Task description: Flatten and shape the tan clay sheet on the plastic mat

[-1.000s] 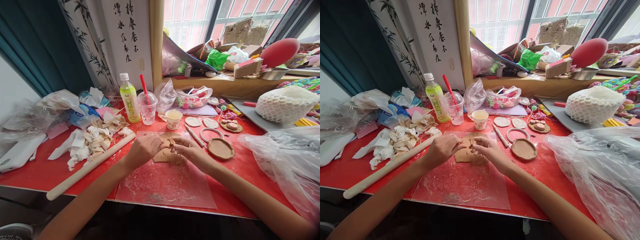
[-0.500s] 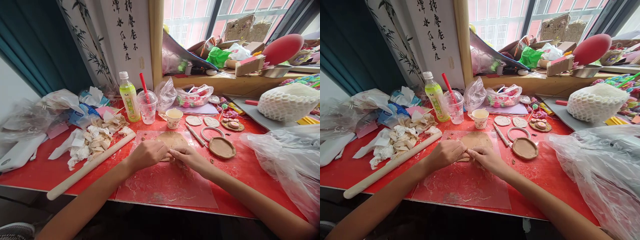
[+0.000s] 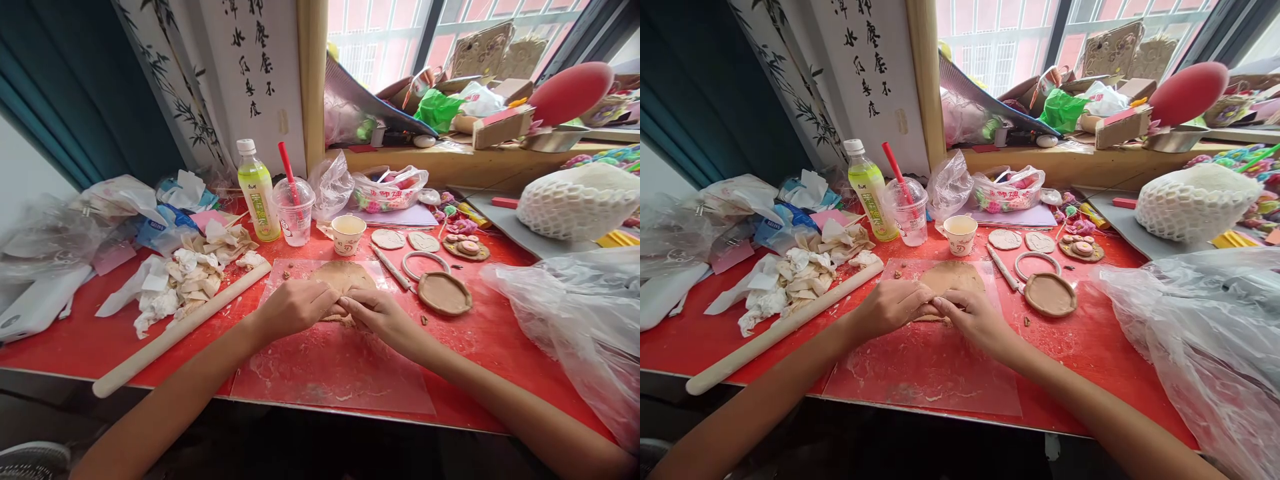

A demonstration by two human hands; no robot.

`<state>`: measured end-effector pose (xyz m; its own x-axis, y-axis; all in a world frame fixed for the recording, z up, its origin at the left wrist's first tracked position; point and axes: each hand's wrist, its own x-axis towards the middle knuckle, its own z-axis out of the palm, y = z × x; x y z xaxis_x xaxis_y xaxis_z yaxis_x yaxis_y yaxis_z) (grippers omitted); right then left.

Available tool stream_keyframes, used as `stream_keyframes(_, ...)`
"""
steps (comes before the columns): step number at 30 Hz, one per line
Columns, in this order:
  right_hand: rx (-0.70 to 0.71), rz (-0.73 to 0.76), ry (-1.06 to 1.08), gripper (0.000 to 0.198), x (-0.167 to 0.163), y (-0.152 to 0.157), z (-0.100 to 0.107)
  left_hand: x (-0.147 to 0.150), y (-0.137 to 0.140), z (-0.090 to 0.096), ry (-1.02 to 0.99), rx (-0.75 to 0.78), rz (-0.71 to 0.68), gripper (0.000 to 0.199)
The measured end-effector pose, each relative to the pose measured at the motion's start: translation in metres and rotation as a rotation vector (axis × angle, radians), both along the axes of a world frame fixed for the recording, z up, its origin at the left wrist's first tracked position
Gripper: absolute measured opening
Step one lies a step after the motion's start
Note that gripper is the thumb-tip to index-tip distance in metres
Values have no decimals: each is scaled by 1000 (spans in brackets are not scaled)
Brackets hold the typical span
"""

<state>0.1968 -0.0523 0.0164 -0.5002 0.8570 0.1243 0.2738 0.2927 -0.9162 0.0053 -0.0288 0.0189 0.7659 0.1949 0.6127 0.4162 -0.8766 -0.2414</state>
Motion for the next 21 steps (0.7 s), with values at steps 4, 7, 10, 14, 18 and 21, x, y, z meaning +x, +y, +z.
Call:
stream_keyframes(4,92,-1,1,39,2,-1,4,2,-1,-2,-83,-52,-8,13)
stream_keyframes(7,127,-6,6,39,2,-2,5,3,-1,-5,-136,-127,-40,7)
stream_keyframes(10,135,6,19,37,3,-4,6,2,0,-7,-165,-195,-93,3)
stream_keyframes(14,103,17,51,33,3,-5,7,1,-1,-4,-166,-222,-135,5)
stream_keyframes(18,18,-21,91,30,4,-4,6,1,-3,1,-210,-237,-39,9)
stream_keyframes(21,-91,-69,139,27,4,-2,5,2,-3,3,-234,-222,12,7)
